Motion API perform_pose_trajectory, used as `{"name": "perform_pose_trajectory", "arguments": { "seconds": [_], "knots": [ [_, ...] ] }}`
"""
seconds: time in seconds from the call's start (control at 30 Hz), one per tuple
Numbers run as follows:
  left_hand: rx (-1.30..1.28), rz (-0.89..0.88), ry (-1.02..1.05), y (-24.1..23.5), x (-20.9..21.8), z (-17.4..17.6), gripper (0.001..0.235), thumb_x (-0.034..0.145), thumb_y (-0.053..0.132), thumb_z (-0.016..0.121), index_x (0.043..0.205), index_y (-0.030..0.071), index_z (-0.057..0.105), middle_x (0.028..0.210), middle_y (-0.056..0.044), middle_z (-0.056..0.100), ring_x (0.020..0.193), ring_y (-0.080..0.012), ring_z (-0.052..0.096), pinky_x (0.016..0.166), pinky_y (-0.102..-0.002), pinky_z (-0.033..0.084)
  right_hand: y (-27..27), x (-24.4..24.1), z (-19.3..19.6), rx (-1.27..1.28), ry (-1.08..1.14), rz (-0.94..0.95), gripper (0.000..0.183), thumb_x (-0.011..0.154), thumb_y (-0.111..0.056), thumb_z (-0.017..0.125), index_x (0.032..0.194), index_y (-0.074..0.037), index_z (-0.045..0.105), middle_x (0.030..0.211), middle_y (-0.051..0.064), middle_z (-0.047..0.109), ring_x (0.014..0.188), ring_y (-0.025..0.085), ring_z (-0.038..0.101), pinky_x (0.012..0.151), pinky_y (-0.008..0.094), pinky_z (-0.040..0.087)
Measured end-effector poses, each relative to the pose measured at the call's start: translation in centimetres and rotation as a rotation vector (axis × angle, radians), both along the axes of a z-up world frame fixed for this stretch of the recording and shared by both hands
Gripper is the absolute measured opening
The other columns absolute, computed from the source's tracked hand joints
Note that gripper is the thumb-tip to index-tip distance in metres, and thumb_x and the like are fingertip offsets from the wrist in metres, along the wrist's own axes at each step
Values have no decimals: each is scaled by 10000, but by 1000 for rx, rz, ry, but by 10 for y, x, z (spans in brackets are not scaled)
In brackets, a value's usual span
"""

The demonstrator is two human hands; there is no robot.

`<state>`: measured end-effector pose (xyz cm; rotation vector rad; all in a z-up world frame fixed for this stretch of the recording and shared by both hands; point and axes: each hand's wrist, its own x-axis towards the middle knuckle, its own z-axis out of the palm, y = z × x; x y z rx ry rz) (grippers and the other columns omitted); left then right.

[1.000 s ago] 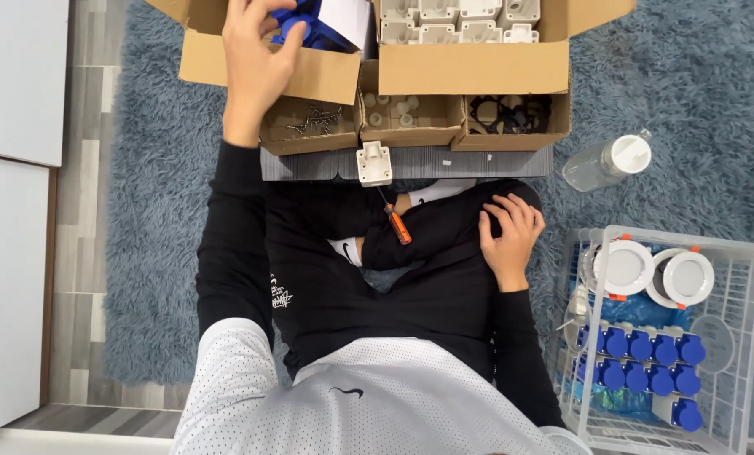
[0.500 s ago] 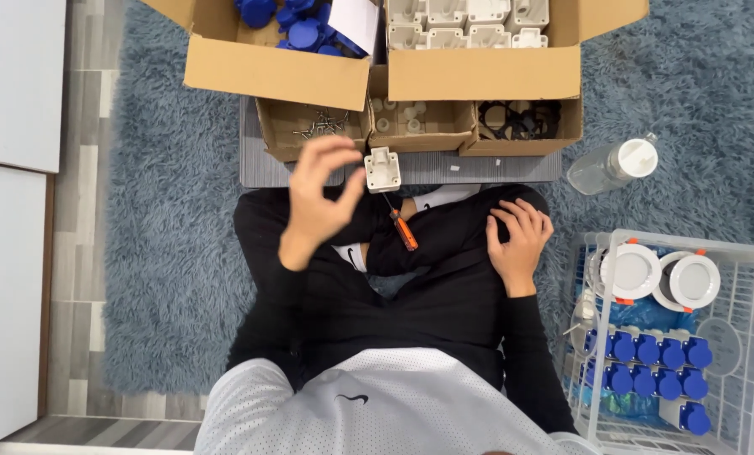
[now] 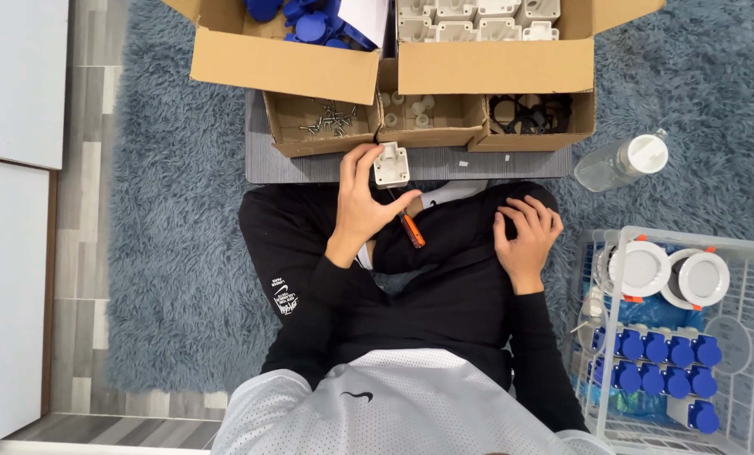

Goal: Assembling electrical components by hand and using a screwdriver while sitting on the floor.

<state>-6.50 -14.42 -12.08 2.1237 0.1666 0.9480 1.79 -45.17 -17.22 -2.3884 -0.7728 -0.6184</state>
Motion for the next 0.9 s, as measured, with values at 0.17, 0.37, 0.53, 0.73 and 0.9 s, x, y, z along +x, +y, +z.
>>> {"name": "perform_pose_trajectory", "arguments": {
  "seconds": [0.17,0.37,0.53,0.73,0.9],
  "knots": [
    [-10,36,22,-2,9,-13,822,806,414,1011,1434,61,617,1358,-159,595,1230,-395,669,1071,-529,554,2,0,9,135,29,57,60,1035,-94,808,1090,-119,815,1229,40,798,1234,265,692,1113,444,412],
    [-46,60,25,-2,10,-26,777,805,387,992,1435,124,621,1306,-101,598,1187,-354,691,1031,-502,566,34,4,50,250,51,256,174,1027,-6,788,1201,-17,804,1272,147,779,1161,363,730,1011,445,509],
    [-32,55,34,4,8,-28,764,796,392,997,1413,126,632,1281,-101,603,1166,-361,702,1002,-514,589,73,7,63,164,-1,327,306,991,-39,830,1287,1,766,1319,177,757,1208,375,717,1030,462,515],
    [-31,48,20,5,5,-26,746,794,389,999,1394,126,641,1252,-98,606,1153,-366,712,995,-513,600,111,15,48,-47,-100,377,489,991,-143,839,1432,11,696,1414,216,711,1351,382,661,1129,496,468],
    [-53,31,25,7,4,-27,745,790,375,997,1399,135,641,1242,-98,607,1153,-381,717,990,-529,604,126,7,45,-86,-104,398,509,972,-135,847,1425,30,683,1453,251,670,1398,429,625,1178,531,476]
  ]
}}
